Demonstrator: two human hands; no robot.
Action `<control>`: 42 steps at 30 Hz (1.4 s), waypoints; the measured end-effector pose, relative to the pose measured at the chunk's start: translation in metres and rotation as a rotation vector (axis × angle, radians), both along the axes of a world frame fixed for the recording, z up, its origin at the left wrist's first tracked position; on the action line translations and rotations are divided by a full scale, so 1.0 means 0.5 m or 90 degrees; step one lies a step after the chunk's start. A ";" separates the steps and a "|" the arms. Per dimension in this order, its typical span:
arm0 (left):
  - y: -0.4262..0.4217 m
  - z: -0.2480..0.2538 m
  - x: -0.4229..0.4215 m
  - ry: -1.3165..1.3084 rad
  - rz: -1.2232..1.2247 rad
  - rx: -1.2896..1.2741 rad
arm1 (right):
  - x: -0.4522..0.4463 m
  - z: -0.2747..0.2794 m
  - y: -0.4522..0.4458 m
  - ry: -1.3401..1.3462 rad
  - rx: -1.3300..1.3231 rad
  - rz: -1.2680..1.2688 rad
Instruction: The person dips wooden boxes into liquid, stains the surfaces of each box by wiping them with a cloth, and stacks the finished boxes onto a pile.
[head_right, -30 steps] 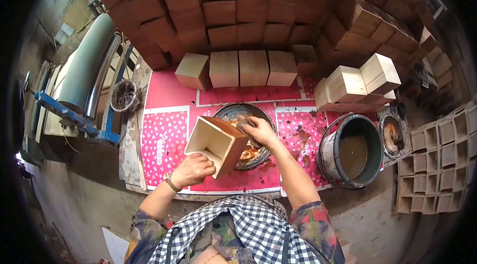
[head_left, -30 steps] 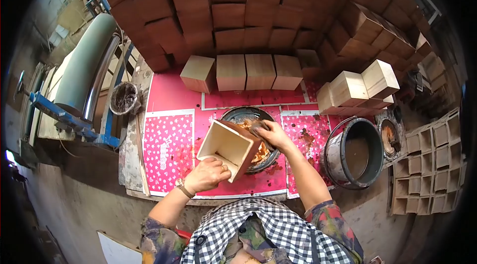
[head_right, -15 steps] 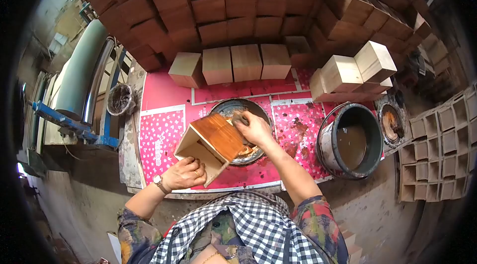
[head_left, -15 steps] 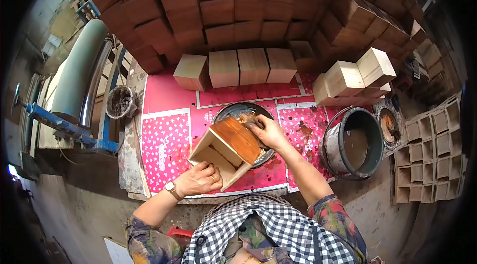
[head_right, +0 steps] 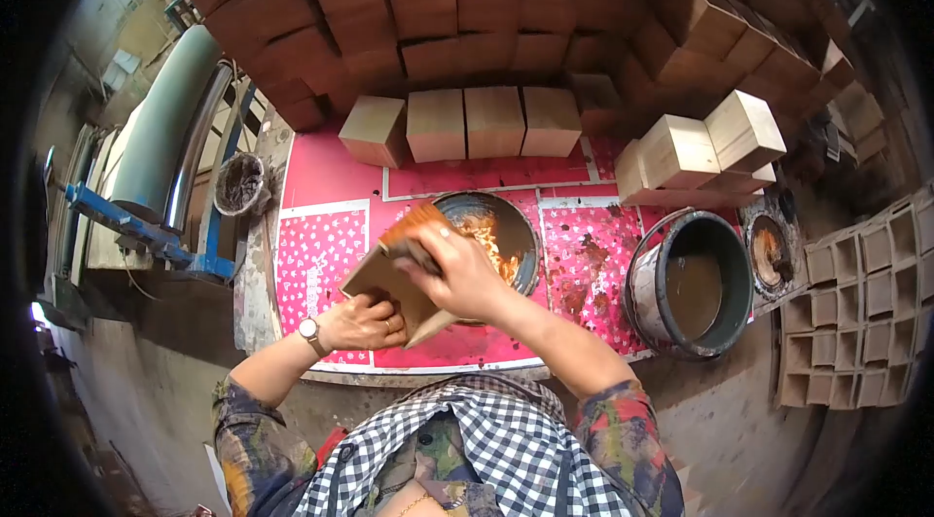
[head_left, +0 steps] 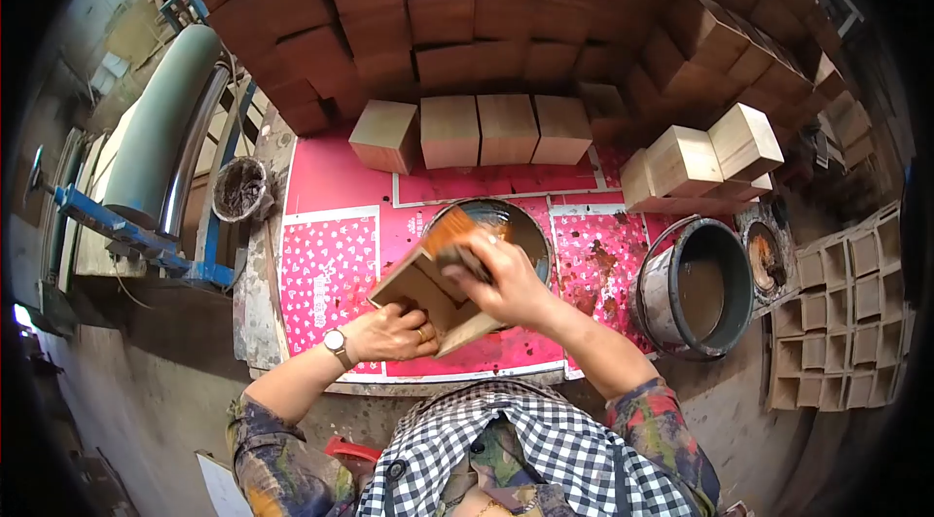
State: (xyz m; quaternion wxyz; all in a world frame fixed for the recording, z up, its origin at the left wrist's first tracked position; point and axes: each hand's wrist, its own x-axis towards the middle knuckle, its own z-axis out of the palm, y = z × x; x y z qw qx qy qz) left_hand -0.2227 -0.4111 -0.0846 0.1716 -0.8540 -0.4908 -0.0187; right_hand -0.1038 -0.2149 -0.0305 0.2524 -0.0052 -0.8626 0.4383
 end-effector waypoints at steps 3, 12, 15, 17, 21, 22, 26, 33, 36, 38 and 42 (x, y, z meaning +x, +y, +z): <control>-0.019 -0.006 0.006 -0.027 -0.044 -0.057 | 0.027 -0.042 0.024 -0.045 -0.010 0.036; -0.015 0.016 0.006 -0.014 -0.054 -0.008 | -0.114 -0.159 0.126 -0.263 -0.125 -0.069; -0.027 0.002 0.016 -0.038 -0.045 -0.007 | -0.076 -0.225 0.125 -0.234 -0.444 -0.024; -0.033 -0.009 0.027 -0.072 -0.048 -0.015 | -0.053 -0.239 0.115 -0.278 -0.626 -0.027; -0.044 -0.030 0.050 -0.117 -0.038 -0.016 | -0.030 -0.246 0.115 -0.387 -0.943 0.006; -0.044 -0.031 0.056 -0.127 -0.032 -0.013 | -0.023 -0.256 0.123 -0.411 -1.016 0.030; -0.044 -0.041 0.036 -0.206 0.110 0.082 | 0.002 -0.328 0.097 -0.411 -1.165 0.043; -0.084 -0.111 0.007 -0.334 0.637 -0.050 | 0.009 -0.390 0.046 -0.366 -0.819 -0.143; -0.049 -0.193 0.050 -0.368 0.718 -0.162 | -0.022 -0.411 0.032 -0.352 -0.161 -0.210; -0.033 -0.219 0.062 -0.407 0.761 -0.276 | -0.059 -0.352 0.006 -0.317 -0.074 -0.081; -0.043 -0.144 0.031 -0.503 0.745 -0.403 | -0.157 -0.307 -0.045 -0.299 0.218 0.070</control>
